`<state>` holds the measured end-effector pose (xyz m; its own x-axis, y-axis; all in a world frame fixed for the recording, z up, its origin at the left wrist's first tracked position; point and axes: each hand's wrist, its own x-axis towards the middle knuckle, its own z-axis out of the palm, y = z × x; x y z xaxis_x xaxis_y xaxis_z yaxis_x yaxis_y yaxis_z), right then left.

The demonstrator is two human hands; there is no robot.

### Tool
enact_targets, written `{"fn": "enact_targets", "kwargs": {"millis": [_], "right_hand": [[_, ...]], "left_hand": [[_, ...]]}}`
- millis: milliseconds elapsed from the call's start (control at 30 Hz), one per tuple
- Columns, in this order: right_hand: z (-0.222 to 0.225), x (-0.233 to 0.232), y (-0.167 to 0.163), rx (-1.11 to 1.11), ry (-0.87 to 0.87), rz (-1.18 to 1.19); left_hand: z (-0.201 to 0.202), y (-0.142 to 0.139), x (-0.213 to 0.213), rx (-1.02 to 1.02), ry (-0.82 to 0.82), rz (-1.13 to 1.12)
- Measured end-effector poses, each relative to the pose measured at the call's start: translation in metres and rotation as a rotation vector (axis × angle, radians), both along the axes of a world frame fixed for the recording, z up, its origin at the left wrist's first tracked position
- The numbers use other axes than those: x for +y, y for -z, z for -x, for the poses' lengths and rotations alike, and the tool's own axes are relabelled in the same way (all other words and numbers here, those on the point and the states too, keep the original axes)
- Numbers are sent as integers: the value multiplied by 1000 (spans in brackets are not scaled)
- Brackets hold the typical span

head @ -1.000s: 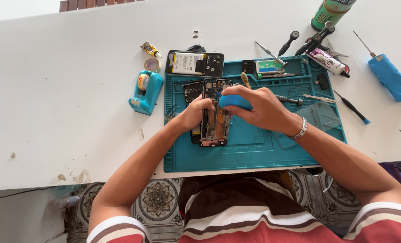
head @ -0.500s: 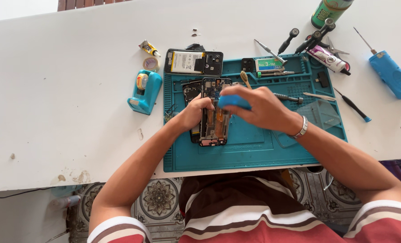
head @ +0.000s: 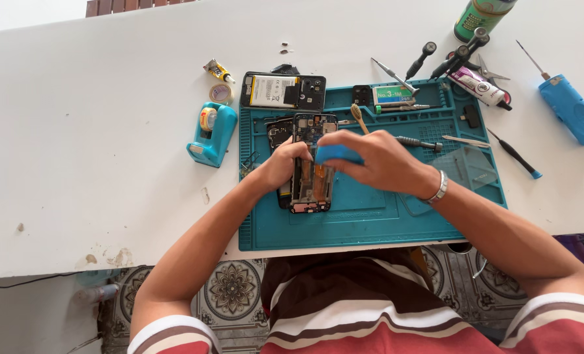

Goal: The person holds a disassembled smartphone frame with its internal board exposed and repeatedly scrapes and cleans the inner edges and adhesive residue using a blue rubber tool. Near the end, the person aligns the black screen assembly over the frame and presses it into place.

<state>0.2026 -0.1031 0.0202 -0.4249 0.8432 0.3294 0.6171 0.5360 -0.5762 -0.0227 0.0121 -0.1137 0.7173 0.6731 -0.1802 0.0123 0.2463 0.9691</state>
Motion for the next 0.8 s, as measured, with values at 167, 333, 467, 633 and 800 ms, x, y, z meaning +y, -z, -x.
{"fn": "enact_targets", "kwargs": {"millis": [167,333,467,633,800], "right_hand": [[0,1,3,106,-81,18],[-1,0,2,70,-38,-107],[1,-2,2,79,-29,56],[1,-1,3,104,-35,-87],[0,-1,2,50,-64,71]], "left_hand": [[4,12,4,107,48,-521],[3,5,2,-53,65,26],[4,-4,1,130,54,-406],[1,-9,-2,-45,62,95],[2,-2,0,91,49,-225]]}}
